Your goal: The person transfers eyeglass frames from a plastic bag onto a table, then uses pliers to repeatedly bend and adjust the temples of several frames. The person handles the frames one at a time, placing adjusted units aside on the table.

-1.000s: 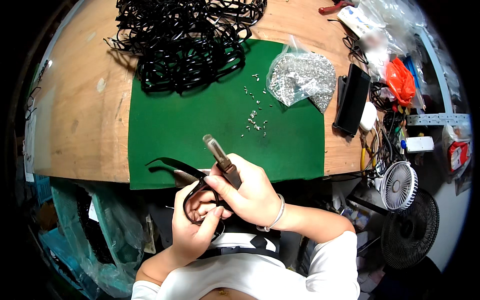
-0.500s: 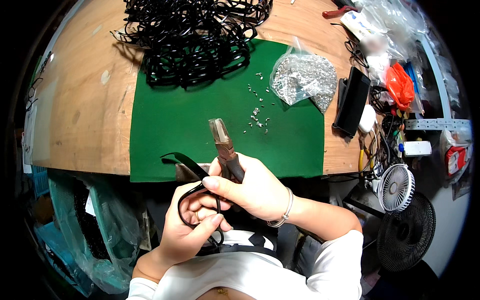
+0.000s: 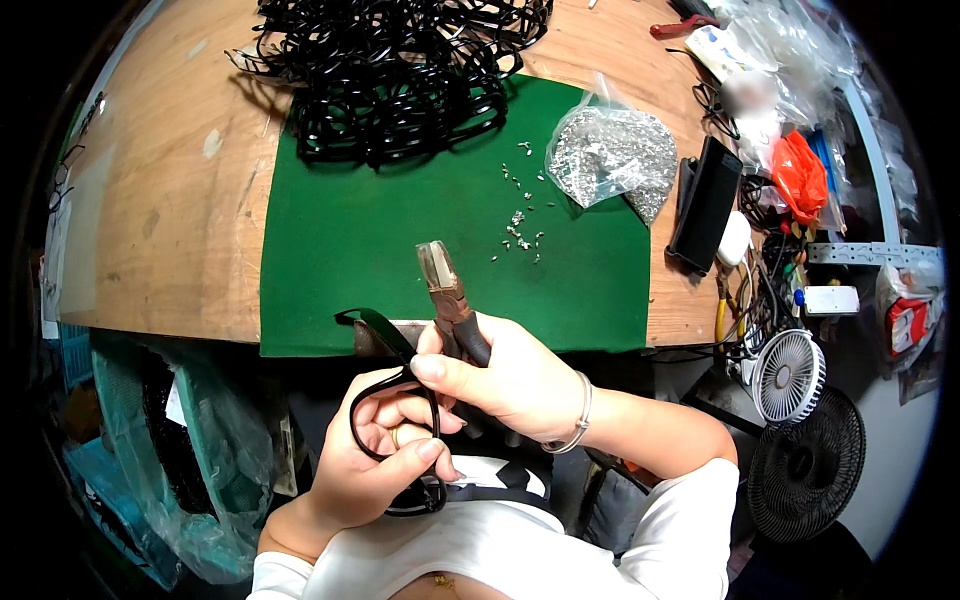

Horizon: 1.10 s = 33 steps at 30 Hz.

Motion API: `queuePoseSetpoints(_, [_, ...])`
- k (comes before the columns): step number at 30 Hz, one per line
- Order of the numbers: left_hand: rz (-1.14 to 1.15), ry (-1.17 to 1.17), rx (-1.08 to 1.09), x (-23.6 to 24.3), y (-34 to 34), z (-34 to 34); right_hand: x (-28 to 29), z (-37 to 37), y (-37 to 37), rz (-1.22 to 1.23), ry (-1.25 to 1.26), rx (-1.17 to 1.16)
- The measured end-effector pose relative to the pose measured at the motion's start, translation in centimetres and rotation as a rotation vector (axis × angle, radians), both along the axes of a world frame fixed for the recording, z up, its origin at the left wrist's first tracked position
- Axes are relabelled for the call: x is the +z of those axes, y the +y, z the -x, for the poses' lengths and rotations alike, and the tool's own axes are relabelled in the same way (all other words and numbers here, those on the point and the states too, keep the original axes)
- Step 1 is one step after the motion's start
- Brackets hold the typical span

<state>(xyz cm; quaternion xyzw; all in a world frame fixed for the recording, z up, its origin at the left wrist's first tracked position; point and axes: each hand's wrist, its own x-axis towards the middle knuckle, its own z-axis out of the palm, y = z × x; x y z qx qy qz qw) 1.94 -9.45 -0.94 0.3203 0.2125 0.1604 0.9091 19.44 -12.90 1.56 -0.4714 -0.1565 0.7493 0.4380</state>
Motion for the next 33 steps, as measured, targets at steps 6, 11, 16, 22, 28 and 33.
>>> queuePoseSetpoints(6, [0.029, 0.000, -0.021, 0.3, 0.2, 0.9, 0.2, 0.1, -0.1, -0.057, -0.135, 0.045])
queuePoseSetpoints(11, [0.068, 0.057, -0.085, 1.1, 1.2, 2.0, 0.0, -1.3, -1.4, -0.272, -0.605, 0.250])
queuePoseSetpoints(16, [0.123, 0.087, -0.108, 1.3, 1.4, 2.5, 1.0, -1.8, -1.8, -0.253, -0.570, 0.631])
queuePoseSetpoints(22, [0.094, 0.119, -0.138, 1.4, 1.4, 2.4, 1.5, -1.7, -0.9, -0.310, -0.612, 0.731])
queuePoseSetpoints(28, [0.084, 0.177, -0.143, 1.9, 1.2, 1.8, 1.6, -1.0, -0.8, -0.373, -1.027, 0.778])
queuePoseSetpoints(33, [0.104, 0.175, -0.082, 2.3, 0.8, 1.4, 2.3, -1.4, -0.3, -0.297, -0.972, 0.803])
